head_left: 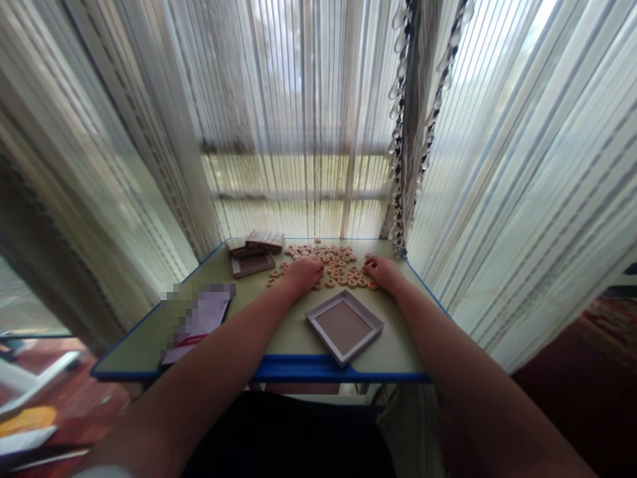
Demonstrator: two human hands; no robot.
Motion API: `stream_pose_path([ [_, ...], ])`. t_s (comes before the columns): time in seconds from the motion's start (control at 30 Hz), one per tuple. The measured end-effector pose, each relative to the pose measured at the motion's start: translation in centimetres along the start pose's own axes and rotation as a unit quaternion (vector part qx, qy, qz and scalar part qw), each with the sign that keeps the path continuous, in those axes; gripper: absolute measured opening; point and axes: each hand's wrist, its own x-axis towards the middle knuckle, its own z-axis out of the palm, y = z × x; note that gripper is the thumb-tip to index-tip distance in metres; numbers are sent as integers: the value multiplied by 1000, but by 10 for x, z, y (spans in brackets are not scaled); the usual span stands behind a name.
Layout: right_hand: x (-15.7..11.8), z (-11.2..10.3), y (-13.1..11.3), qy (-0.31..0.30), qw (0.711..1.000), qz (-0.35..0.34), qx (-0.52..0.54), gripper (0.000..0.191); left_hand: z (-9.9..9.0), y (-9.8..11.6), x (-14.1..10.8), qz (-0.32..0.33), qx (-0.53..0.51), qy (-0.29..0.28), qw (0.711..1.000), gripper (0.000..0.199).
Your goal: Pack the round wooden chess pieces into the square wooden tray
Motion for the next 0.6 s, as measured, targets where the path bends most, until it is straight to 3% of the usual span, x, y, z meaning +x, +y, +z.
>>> stream_pose_path([
  [0.2, -2, -9, 0, 2, 999, 40, 17, 19, 0, 4, -1, 51, 38, 20, 998, 28],
  [0.6, -5, -10, -7, -18, 997, 69, 42, 24, 7, -5, 3, 33, -7, 10, 999, 25],
])
